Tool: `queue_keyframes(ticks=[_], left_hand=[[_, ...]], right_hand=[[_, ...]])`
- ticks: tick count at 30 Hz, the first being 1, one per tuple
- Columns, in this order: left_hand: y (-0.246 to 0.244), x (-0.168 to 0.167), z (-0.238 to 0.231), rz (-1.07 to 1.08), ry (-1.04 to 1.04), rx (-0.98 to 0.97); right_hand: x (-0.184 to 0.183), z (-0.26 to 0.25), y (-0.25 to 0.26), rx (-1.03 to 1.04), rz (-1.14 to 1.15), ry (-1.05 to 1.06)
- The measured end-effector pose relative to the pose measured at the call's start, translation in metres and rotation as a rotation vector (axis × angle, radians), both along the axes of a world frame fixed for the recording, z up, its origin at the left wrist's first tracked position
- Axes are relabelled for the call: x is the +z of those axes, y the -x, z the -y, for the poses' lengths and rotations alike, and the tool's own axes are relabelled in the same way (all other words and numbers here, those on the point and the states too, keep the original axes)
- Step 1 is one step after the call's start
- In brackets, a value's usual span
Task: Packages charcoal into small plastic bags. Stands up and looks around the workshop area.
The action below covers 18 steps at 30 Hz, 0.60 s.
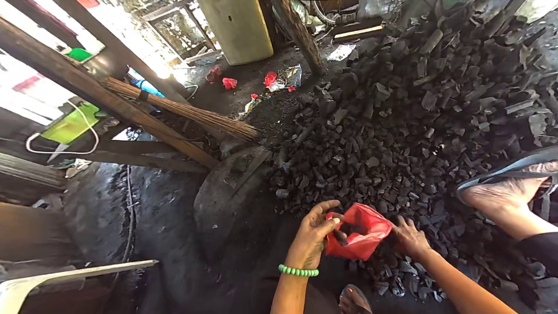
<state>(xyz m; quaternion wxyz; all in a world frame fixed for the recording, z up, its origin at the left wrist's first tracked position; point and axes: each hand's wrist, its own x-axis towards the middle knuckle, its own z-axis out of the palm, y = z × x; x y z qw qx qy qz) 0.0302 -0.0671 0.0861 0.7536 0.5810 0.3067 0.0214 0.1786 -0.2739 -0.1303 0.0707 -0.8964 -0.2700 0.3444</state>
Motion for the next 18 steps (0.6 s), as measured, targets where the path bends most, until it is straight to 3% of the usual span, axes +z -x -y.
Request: queue_keyframes(ticks=[7,10,14,18], left_hand=[[0.003,0.0,0.0,-0.152,-0.331,-0.116],[0.005,-0.004,0.0,-0.103,-0.35,-0.044],[0.008,0.0,0.004,-0.006,-0.222,0.014],[0.008,0.007,0.011,-0.002,-0.154,-0.084]], right_hand=[[-0.014,0.014,0.008,0.16,0.025,-0.002],[-0.018,0.021,0.0,0.134,0.011,-0.05],[-0.021,0.031,-0.02,-0.118,-0.02,-0.225],[0.014,0.029,-0.024,-0.671,-0.262,-0.842]])
